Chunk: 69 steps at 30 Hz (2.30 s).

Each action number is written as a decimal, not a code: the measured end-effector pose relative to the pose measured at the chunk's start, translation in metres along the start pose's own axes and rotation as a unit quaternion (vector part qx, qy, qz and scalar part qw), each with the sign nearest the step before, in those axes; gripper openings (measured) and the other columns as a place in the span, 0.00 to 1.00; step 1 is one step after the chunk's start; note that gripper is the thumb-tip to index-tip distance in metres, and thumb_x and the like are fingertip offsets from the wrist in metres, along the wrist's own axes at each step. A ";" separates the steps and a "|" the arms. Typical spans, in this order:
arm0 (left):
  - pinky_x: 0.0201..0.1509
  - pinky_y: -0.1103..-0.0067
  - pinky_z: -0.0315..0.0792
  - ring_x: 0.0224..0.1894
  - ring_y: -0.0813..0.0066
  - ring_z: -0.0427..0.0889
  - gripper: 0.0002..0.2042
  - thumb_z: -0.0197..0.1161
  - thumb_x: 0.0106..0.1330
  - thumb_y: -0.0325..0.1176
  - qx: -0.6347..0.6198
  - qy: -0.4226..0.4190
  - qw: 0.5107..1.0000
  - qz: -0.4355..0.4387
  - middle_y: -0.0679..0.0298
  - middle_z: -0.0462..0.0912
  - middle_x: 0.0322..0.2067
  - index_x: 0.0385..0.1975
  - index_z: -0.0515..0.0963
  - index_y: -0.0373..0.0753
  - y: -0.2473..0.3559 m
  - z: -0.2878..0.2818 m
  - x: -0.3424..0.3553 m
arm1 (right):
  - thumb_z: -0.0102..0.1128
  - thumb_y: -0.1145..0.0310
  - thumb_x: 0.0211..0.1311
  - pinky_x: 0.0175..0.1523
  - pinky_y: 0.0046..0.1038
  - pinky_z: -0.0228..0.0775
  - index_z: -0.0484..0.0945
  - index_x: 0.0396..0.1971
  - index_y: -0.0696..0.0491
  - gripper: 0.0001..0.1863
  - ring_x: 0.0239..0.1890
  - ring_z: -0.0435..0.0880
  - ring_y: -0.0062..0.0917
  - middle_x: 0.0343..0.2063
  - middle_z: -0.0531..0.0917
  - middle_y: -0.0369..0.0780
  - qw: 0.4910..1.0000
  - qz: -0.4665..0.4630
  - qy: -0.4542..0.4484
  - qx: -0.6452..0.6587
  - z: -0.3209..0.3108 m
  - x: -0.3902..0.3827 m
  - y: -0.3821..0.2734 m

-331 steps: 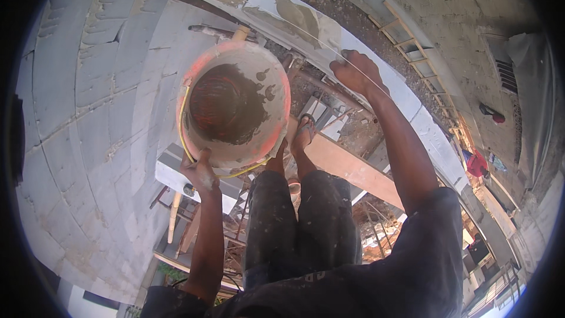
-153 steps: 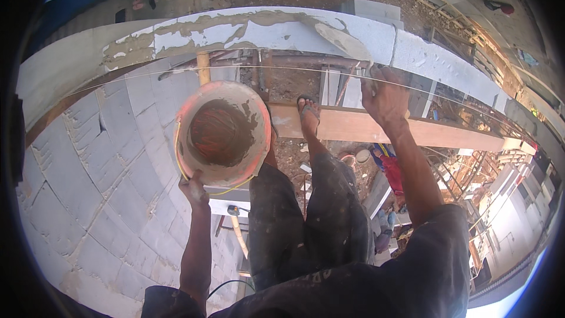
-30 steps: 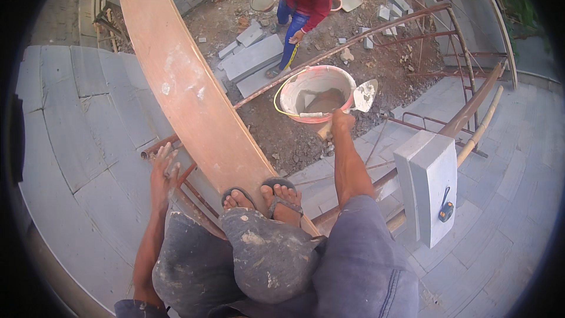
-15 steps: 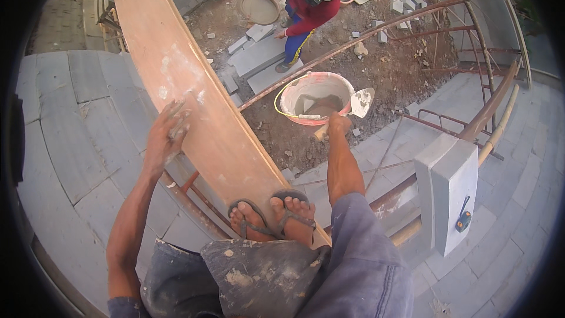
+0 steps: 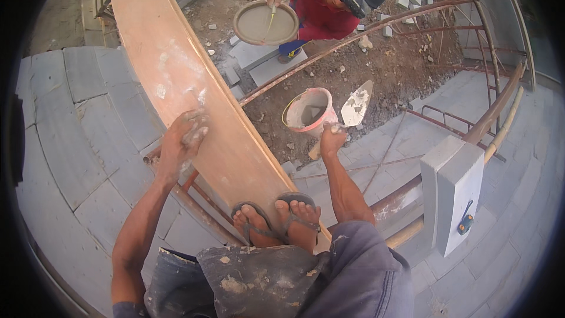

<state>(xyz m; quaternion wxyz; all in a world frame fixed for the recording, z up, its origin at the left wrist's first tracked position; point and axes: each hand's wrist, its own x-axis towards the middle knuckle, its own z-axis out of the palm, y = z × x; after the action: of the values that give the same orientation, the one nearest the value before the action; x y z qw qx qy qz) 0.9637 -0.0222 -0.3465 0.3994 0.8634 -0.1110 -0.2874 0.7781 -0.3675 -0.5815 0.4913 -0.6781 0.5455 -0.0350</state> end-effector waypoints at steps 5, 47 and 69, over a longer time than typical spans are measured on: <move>0.54 0.71 0.72 0.50 0.57 0.79 0.27 0.71 0.56 0.31 -0.066 0.013 0.997 0.036 0.51 0.80 0.45 0.54 0.71 0.30 0.054 0.070 -0.037 | 0.48 0.66 0.69 0.49 0.35 0.68 0.72 0.43 0.58 0.12 0.43 0.76 0.30 0.40 0.76 0.45 0.869 -0.245 -0.415 0.114 0.002 -0.146 -0.192; 0.35 0.74 0.74 0.26 0.71 0.79 0.12 0.64 0.51 0.22 -0.216 0.387 0.805 -0.394 0.57 0.81 0.24 0.36 0.76 0.34 0.231 -0.011 -0.525 | 0.46 0.56 0.73 0.20 0.24 0.42 0.55 0.15 0.41 0.23 0.10 0.45 0.16 0.09 0.48 0.25 0.932 0.075 -0.353 0.022 -0.122 -0.341 -0.558; 0.34 0.76 0.73 0.28 0.76 0.78 0.13 0.70 0.56 0.31 -0.361 0.444 0.703 -0.422 0.60 0.82 0.26 0.36 0.76 0.32 0.264 0.046 -0.500 | 0.52 0.65 0.71 0.28 0.24 0.56 0.66 0.21 0.48 0.15 0.19 0.57 0.17 0.16 0.59 0.29 0.913 0.144 -0.381 0.020 -0.058 -0.445 -0.419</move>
<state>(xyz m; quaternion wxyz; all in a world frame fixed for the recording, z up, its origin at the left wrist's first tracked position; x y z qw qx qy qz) 0.5421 -0.0137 0.0326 0.5203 0.6378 0.5673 -0.0270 0.8608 -0.0922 -0.0396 0.6752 -0.5442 0.4077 0.2858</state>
